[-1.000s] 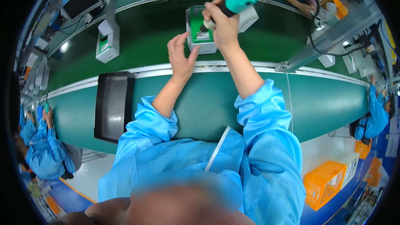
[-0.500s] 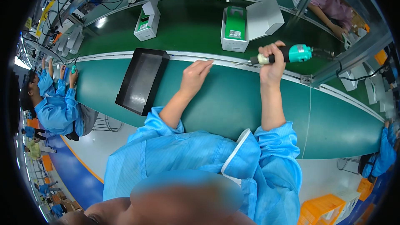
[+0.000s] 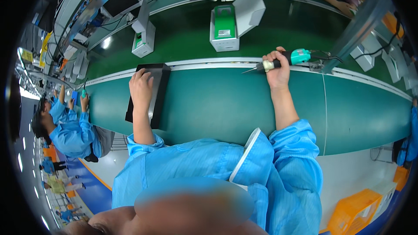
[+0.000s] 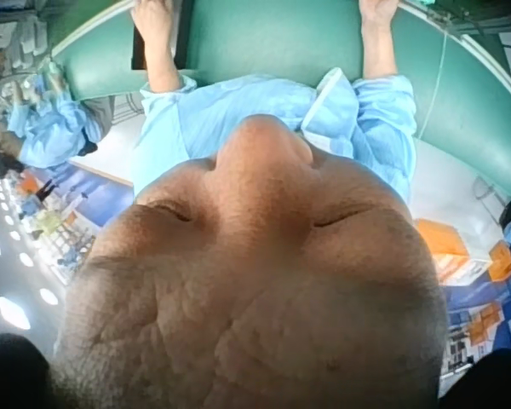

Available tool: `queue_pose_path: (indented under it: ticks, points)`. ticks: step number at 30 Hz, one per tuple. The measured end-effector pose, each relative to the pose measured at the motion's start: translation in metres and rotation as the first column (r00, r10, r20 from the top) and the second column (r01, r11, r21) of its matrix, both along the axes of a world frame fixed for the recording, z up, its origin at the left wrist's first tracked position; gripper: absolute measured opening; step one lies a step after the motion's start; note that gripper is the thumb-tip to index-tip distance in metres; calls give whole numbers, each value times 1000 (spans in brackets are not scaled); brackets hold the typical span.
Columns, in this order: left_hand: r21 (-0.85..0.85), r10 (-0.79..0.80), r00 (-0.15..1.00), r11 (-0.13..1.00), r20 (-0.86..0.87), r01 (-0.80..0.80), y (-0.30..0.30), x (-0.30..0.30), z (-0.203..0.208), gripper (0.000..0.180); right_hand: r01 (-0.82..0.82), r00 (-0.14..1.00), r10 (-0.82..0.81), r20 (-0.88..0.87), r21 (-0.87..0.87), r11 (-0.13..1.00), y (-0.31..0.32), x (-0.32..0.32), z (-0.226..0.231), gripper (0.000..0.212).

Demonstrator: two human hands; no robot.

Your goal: Use an electric screwdriver to fasten components inside small white boxes on an assembly line.

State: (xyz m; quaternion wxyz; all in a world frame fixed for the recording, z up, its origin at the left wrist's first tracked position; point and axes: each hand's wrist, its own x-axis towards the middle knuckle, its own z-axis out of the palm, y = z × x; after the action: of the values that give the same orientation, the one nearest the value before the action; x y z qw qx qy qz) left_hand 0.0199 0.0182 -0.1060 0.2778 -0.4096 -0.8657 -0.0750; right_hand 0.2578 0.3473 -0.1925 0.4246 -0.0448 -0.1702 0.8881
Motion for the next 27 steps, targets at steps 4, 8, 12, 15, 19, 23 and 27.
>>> queue_pose_path:
  ticks: [4,8,12,15,19,23,27]
  points:
    - [92,-235,964,970,124,225,77,17,21,10,-33,998,34,49,-21,999,2,8,-10,20]
    - [143,-402,898,914,178,381,161,25,19,9,-26,998,29,64,-52,998,1,15,-11,19]
    - [101,-402,853,915,332,391,233,-5,-9,21,-36,997,41,71,-68,997,6,12,-15,21]
    - [12,-375,849,917,373,400,264,-39,-31,33,-5,995,13,97,-82,997,7,10,-17,23]
    - [-66,-354,773,889,526,452,285,-64,-29,40,24,990,-11,139,-92,995,9,12,-17,22]
    - [-125,-294,713,873,637,471,294,-76,-24,46,23,989,-9,150,-97,995,11,14,-17,23]
    - [-234,-232,763,864,603,447,294,-83,-22,48,19,989,-1,150,-116,993,13,11,-20,23]
